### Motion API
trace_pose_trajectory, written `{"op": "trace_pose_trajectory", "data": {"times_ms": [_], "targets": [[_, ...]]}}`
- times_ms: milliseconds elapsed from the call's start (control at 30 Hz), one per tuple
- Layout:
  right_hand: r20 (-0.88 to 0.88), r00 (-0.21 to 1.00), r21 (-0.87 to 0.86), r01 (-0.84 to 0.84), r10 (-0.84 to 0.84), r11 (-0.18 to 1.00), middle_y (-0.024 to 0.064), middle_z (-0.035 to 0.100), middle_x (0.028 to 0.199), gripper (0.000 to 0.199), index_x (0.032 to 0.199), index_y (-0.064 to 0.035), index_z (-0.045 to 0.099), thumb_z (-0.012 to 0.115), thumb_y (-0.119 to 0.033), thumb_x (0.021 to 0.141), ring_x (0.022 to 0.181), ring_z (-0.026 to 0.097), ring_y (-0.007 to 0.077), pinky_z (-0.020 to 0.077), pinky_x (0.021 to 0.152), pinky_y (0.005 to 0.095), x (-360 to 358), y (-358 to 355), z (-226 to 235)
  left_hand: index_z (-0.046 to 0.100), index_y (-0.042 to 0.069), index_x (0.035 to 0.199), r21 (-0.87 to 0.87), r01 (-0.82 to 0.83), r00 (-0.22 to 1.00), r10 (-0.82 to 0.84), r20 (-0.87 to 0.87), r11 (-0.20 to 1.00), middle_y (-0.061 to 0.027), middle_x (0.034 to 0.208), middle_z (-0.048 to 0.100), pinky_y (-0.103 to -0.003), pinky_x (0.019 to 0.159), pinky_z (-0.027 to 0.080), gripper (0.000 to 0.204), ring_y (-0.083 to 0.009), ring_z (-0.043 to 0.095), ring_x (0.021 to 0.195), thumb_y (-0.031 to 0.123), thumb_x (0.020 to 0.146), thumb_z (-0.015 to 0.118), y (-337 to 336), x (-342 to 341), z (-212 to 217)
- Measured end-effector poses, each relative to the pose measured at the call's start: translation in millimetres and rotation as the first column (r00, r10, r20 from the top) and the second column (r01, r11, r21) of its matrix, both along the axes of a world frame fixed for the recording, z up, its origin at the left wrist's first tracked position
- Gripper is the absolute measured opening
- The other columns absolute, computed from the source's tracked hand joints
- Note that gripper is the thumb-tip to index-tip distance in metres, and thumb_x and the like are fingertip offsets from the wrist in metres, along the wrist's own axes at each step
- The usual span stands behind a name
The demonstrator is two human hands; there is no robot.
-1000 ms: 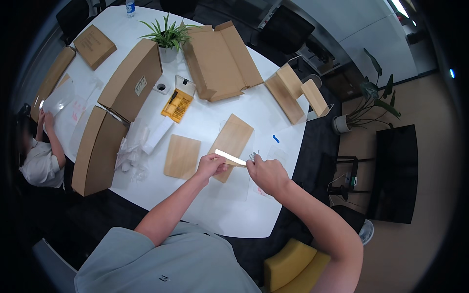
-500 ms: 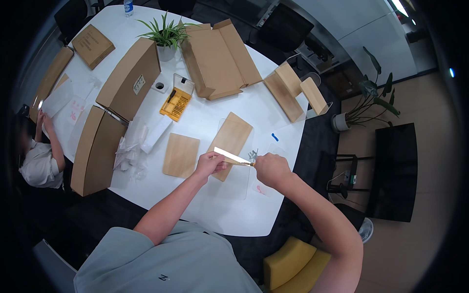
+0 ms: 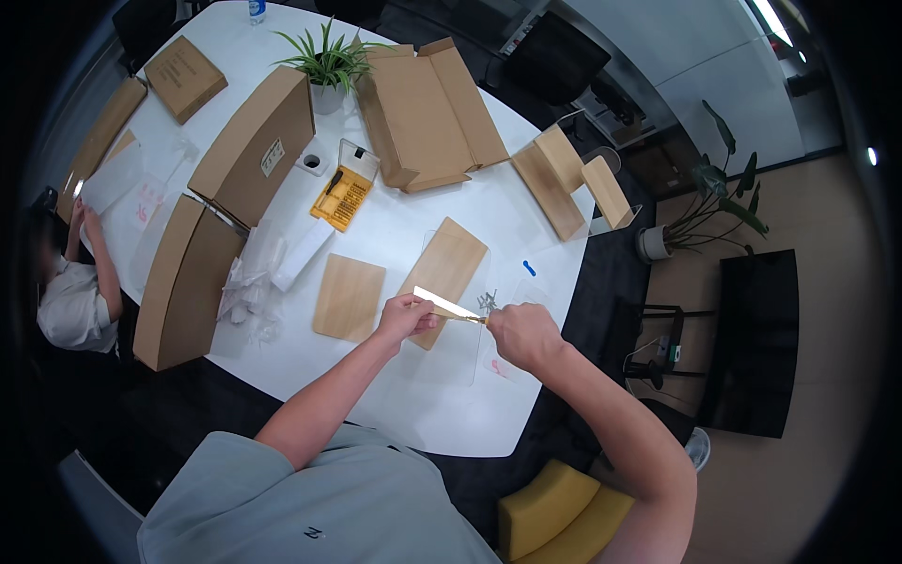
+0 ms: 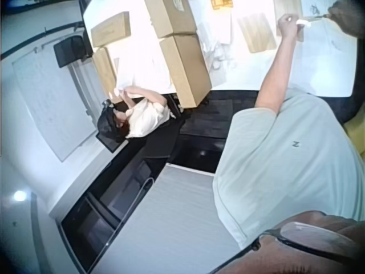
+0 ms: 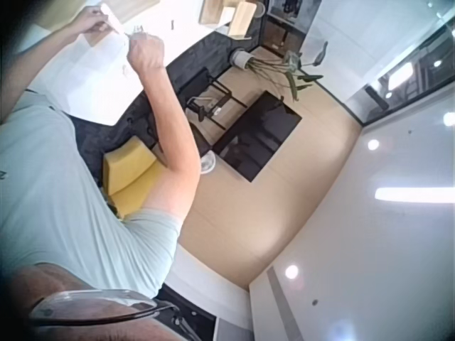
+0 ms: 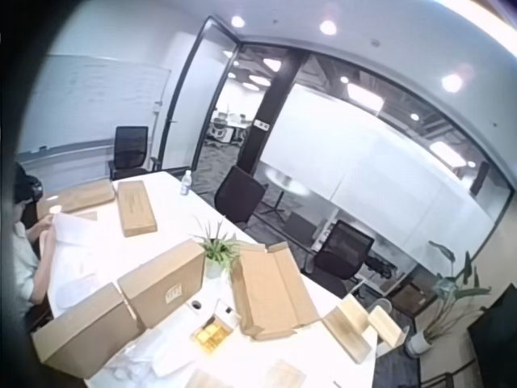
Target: The person unpacks flat-pack furniture components from cardboard boxes on a white table. They remove protective plastic film from wooden panels and clear acrylic sheets, then use a screwdriver to attach hardware to the wooden pieces. A second person assists by unpacking and organizing parts in the background.
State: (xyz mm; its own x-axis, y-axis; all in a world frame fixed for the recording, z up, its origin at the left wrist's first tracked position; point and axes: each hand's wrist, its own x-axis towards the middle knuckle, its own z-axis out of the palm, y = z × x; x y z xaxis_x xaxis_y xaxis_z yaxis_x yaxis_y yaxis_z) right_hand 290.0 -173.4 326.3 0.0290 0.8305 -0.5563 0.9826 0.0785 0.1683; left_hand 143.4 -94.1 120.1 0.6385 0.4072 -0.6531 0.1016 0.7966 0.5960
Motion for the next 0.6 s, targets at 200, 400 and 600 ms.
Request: {"op": "trace_pose_trajectory", "data": {"times_ms": [200,400,600], "targets": [[0.049,0.985,-0.063,0.166,-0.163,0.984,0.0134,0.065,0.074,0.014,0.095,-0.0029,0.066,0.056,-0.011,0.090,0.069,0.067,0.0304,0.0542,0.060,0.0412,-6,6,4,0.063,0.006,0.095,0.008,0.006,1.000,-0.006,0.005,1.000,-0.0061,0.085,0.070,-0.025,0.070,0.057,0.010,-0.0109,0.069,0.073,0.014,0.090,0.064,0,0,0],[-0.043,0.999,0.024,-0.020,0.021,1.000,0.0125,0.064,0.075,0.014,0.100,-0.0030,0.064,0.056,-0.008,0.089,0.069,0.067,0.0299,0.0542,0.061,0.0405,3,0,2,0.063,0.006,0.094,0.002,0.003,1.000,-0.003,0.019,1.000,-0.0057,0.083,0.070,-0.025,0.070,0.056,0.010,-0.0102,0.068,0.072,0.014,0.090,0.064,-1,1,-3],[0.045,0.946,-0.141,0.323,-0.320,0.936,0.0140,0.066,0.074,0.018,0.096,-0.0037,0.067,0.056,-0.018,0.094,0.068,0.067,0.0282,0.0536,0.061,0.0413,-2,9,7,0.063,0.006,0.094,0.016,-0.006,1.000,0.006,0.011,1.000,-0.0062,0.082,0.070,-0.024,0.068,0.055,0.010,-0.0100,0.068,0.072,0.016,0.091,0.064,0,0,2]]}}
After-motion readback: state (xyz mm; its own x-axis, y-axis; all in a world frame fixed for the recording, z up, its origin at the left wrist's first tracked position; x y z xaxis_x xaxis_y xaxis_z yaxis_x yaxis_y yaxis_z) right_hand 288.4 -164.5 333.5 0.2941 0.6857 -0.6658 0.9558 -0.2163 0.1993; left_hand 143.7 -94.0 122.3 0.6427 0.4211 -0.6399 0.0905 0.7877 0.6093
